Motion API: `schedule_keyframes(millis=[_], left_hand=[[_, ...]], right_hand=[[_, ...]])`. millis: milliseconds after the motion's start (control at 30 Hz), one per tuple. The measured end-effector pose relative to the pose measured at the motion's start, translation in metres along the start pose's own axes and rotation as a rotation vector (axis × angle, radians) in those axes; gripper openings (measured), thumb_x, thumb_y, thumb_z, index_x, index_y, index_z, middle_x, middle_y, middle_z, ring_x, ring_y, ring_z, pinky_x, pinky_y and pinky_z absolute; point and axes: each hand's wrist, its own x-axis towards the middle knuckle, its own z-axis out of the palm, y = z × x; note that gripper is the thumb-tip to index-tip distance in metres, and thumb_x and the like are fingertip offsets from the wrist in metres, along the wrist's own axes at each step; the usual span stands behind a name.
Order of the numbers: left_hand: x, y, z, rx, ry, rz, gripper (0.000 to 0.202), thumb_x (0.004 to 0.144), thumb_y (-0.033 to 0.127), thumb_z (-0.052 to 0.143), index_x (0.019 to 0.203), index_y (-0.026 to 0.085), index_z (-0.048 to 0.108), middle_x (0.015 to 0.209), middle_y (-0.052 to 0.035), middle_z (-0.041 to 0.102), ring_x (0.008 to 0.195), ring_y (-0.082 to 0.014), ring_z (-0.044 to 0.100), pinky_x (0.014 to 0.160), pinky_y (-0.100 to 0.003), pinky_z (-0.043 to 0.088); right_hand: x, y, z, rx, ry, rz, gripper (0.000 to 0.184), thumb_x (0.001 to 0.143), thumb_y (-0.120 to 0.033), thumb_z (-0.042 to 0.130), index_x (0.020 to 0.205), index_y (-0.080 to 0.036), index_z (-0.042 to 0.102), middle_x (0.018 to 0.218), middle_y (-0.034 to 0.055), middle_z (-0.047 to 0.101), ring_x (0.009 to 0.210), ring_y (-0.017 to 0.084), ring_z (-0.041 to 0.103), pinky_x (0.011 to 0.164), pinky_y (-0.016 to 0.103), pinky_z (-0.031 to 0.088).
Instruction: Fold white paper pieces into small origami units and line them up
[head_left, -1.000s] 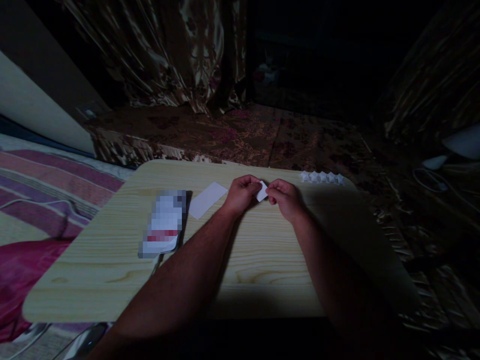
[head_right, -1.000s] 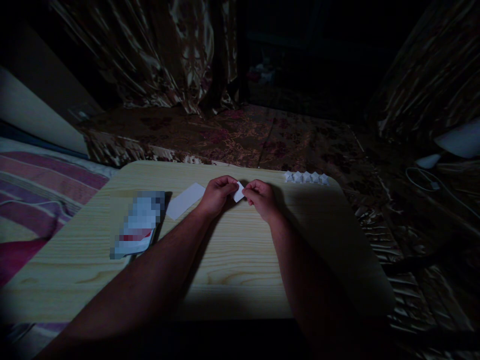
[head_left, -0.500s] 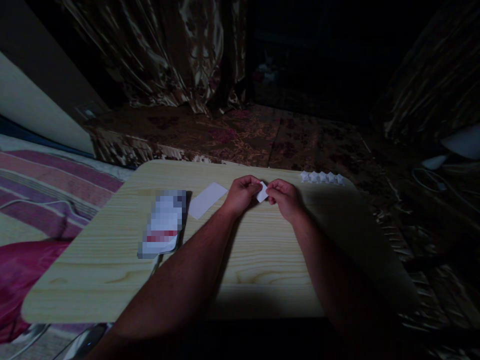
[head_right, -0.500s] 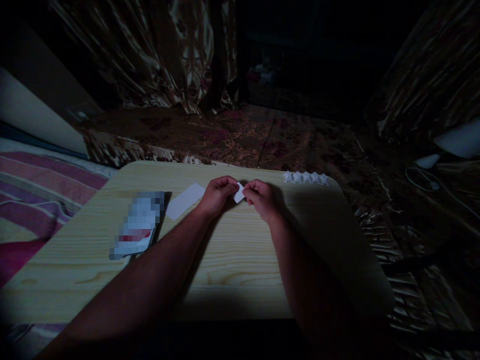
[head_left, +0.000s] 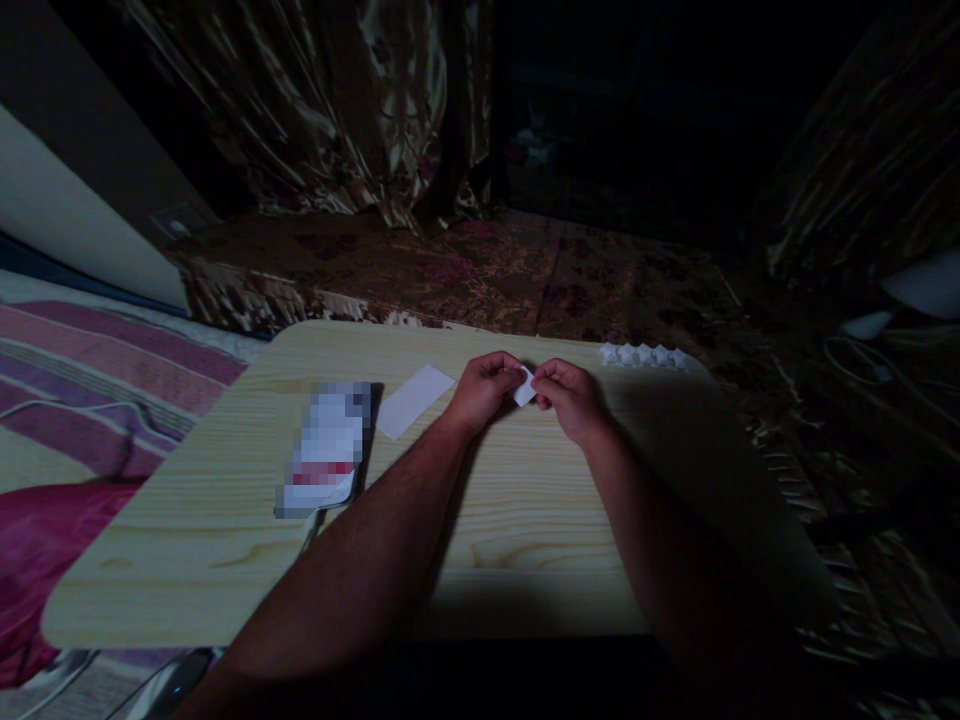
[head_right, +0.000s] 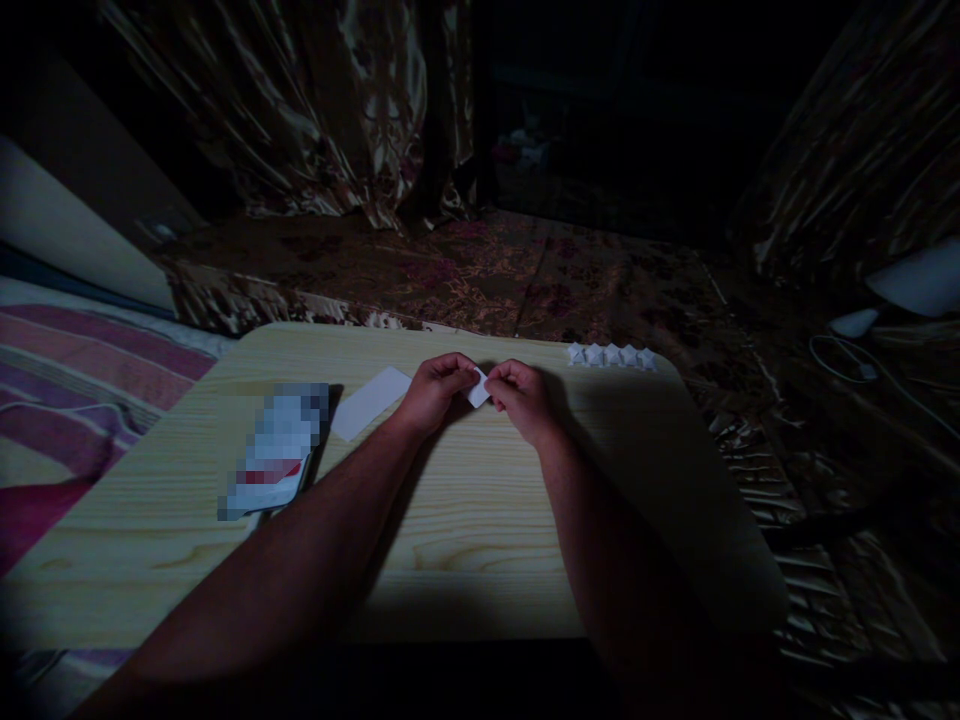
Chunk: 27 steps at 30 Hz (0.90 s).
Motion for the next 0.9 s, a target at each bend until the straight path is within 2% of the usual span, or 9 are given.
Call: schedule_keyframes(millis=[200,567,900], left_hand=[[0.000,0.001,0.000,0.033,-0.025,0.050,0.016,0.065,0.025,0.071,0.072,0.013,0.064,0.065,0.0003,0.061,0.056,-0.0089,0.050,0.056,-0.023,0.037],[0.003,-0.004,-0.005,0.027,-0.045,0.008,0.009,0.063,0.021,0.067,0.067,0.013,0.064,0.060,-0.0001,0.059,0.053,-0.0090,0.048,0.054,-0.023,0.036],[0.006,-0.007,-0.006,0.033,-0.050,0.015,0.006,0.060,0.016,0.065,0.065,0.013,0.063,0.061,-0.0010,0.062,0.053,-0.0100,0.051,0.055,-0.024,0.039]], right_hand=[[0.000,-0.002,0.001,-0.007,-0.028,-0.023,0.009,0.071,-0.023,0.064,0.073,-0.019,0.057,0.049,-0.0067,0.049,0.045,0.008,0.042,0.046,0.023,0.030],[-0.004,-0.008,0.003,-0.093,-0.078,-0.046,0.013,0.073,-0.030,0.065,0.072,-0.019,0.058,0.058,-0.0046,0.053,0.049,0.008,0.043,0.048,0.023,0.032],[-0.005,-0.009,0.005,-0.138,-0.046,-0.051,0.016,0.072,-0.031,0.068,0.071,-0.018,0.058,0.060,-0.0035,0.055,0.051,0.009,0.046,0.049,0.023,0.034]])
